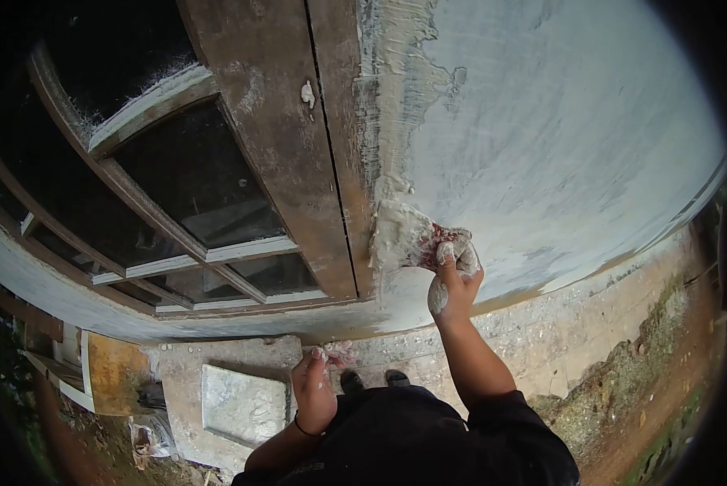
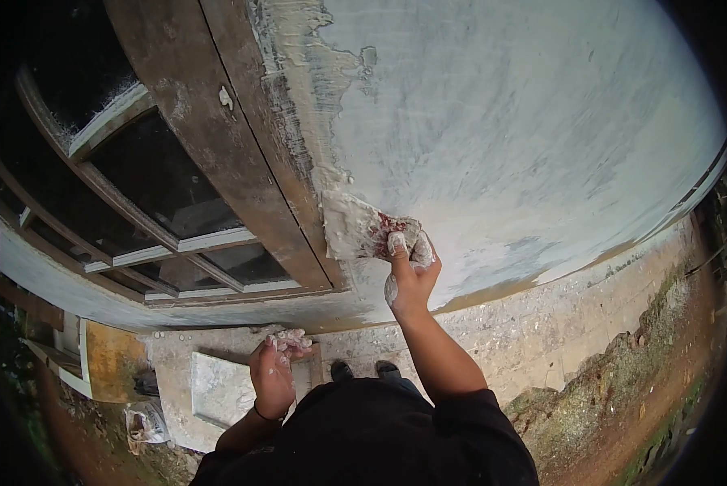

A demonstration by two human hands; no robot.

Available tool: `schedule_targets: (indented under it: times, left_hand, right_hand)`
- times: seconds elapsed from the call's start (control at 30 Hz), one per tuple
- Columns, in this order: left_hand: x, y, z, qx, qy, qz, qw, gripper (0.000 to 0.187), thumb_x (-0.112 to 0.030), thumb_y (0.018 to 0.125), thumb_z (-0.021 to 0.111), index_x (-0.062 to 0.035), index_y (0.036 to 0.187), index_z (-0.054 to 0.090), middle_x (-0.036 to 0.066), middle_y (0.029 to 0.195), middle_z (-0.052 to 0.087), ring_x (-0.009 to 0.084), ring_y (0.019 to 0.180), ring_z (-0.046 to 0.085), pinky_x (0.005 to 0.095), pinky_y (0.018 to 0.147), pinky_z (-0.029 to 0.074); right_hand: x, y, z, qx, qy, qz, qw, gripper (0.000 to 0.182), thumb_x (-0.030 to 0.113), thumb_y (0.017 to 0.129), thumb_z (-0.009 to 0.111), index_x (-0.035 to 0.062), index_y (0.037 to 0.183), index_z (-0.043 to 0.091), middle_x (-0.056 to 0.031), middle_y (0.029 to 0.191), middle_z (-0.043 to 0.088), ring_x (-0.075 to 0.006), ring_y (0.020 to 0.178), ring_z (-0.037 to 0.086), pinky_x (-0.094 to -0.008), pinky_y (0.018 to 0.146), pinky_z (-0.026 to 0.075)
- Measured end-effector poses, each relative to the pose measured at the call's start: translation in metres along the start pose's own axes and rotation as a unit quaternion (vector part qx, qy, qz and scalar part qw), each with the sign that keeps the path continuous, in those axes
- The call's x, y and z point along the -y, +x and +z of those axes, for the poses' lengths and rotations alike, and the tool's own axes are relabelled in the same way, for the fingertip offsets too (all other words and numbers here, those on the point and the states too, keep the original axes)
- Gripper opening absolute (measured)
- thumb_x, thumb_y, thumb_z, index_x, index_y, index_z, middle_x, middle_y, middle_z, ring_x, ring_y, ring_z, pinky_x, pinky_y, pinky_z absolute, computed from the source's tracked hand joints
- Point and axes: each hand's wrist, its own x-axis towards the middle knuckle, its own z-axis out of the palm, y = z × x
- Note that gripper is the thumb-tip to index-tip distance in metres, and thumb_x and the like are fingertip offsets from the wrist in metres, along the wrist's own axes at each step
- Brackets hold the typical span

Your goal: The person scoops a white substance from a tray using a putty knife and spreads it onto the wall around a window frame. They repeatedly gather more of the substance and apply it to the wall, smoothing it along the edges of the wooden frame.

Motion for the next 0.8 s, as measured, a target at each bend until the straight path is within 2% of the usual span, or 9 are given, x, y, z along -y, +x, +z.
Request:
schedule_targets:
  times: [0.23, 0.57, 0.77, 0.8]
  left_hand:
    - [0.003, -0.003, -0.003, -0.022, 0.005, -0.017, 1.000, 0.033, -0.023, 0.089, 0.035, 0.0038, 0.083, 0.052, 0.013, 0.078, 0.055, 0.0195, 0.071, 0.051, 0.0380, 0.073, 0.043]
    - [-0.001, -0.003, 0.002, -0.012, -0.004, -0.014, 1.000, 0.034, -0.023, 0.089, 0.034, 0.0051, 0.085, 0.053, 0.014, 0.080, 0.056, 0.0193, 0.071, 0.051, 0.0370, 0.073, 0.043]
    - [0.002, 0.000, -0.002, -0.017, -0.013, -0.008, 1.000, 0.034, -0.023, 0.089, 0.034, 0.0059, 0.084, 0.052, 0.014, 0.079, 0.056, 0.0191, 0.070, 0.051, 0.0367, 0.072, 0.043]
    - [0.002, -0.001, -0.003, -0.017, -0.006, -0.011, 1.000, 0.034, -0.023, 0.089, 0.034, 0.0059, 0.084, 0.052, 0.014, 0.078, 0.056, 0.0189, 0.070, 0.051, 0.0367, 0.072, 0.043]
  right_hand:
    - [-0.016, -0.024, -0.021, -0.031, -0.044, 0.053, 0.997, 0.032, 0.000, 0.080, 0.052, -0.0089, 0.108, 0.040, -0.0175, 0.101, 0.052, -0.0231, 0.090, 0.054, -0.0363, 0.080, 0.045]
    - [0.012, -0.005, 0.004, -0.015, -0.009, 0.022, 1.000, 0.035, 0.001, 0.080, 0.053, -0.0076, 0.109, 0.037, -0.0185, 0.101, 0.051, -0.0234, 0.089, 0.054, -0.0364, 0.080, 0.045]
    - [-0.005, -0.011, -0.005, -0.007, -0.075, 0.019, 0.997, 0.029, -0.001, 0.081, 0.051, -0.0087, 0.106, 0.039, -0.0178, 0.099, 0.052, -0.0226, 0.088, 0.055, -0.0348, 0.077, 0.047]
    - [-0.008, -0.017, -0.006, -0.032, -0.084, 0.013, 0.996, 0.027, -0.001, 0.081, 0.050, -0.0084, 0.105, 0.042, -0.0168, 0.097, 0.054, -0.0217, 0.087, 0.055, -0.0337, 0.077, 0.046]
